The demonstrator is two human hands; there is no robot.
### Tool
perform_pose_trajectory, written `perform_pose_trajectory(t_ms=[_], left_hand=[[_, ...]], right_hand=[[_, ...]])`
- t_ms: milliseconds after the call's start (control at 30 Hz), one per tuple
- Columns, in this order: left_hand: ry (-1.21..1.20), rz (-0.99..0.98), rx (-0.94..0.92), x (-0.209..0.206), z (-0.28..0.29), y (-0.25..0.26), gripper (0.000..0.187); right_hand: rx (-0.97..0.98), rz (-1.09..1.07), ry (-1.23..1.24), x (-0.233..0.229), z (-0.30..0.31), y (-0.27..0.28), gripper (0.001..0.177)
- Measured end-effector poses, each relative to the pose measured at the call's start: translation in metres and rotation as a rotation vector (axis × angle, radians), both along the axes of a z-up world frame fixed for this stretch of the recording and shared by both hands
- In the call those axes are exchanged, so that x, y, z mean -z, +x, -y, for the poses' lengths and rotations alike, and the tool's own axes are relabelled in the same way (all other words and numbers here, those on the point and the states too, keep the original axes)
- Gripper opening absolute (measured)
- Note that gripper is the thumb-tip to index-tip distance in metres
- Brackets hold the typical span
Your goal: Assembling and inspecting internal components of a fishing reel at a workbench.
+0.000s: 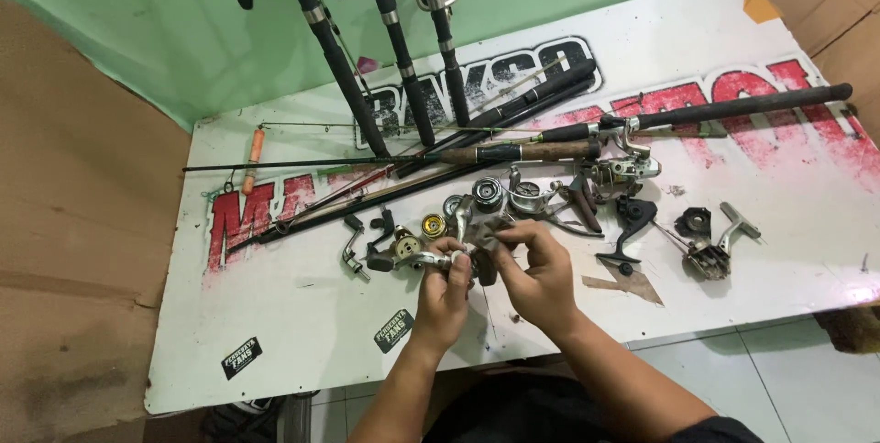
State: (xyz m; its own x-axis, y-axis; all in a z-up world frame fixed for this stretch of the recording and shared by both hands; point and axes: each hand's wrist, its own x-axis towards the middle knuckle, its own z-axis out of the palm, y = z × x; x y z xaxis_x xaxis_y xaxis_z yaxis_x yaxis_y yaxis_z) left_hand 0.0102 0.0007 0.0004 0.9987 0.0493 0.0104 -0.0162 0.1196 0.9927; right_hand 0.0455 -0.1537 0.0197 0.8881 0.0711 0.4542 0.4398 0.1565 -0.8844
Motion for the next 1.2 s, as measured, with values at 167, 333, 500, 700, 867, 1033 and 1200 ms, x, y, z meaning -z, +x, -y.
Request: perform_pose_trajectory(t_ms=[167, 333, 500, 700, 867, 1033, 1200], left_hand=[[-0.037, -0.035, -0.022, -0.005, 0.001, 0.002, 0.039], [-0.183, -0.107, 0.011, -0.009, 0.000, 0.007, 0.044], [-0.185, -0.128, -0.009, -0.013, -0.002, 0.005, 0.055], [-0.143, -0.122, -0.023, -0.010, -0.007, 0.003, 0.056], [-0.251, -0.086, -0.043, -0.011, 0.001, -0.003, 0.056], [-0.209, -0.029, -0.044, -0.015, 0.005, -0.005, 0.052], [-0.374, -0.096, -0.132, -0.006, 0.015, -0.003, 0.050]], right_hand=[[-0.025, -0.001, 0.016, -0.006, -0.002, -0.003, 0.015], [-0.031, 0.007, -0.054, -0.015, 0.001, -0.003, 0.016], [0.079, 0.141, -0.288, -0.020, 0.004, -0.004, 0.018], [-0.087, -0.123, -0.214, -0.033, 0.004, -0.016, 0.021], [-0.093, -0.057, -0.247, -0.030, 0.006, -0.022, 0.016], [-0.056, 0.088, -0.286, -0.045, 0.009, -0.025, 0.017], [-0.045, 0.140, -0.333, -0.037, 0.015, -0.018, 0.020]])
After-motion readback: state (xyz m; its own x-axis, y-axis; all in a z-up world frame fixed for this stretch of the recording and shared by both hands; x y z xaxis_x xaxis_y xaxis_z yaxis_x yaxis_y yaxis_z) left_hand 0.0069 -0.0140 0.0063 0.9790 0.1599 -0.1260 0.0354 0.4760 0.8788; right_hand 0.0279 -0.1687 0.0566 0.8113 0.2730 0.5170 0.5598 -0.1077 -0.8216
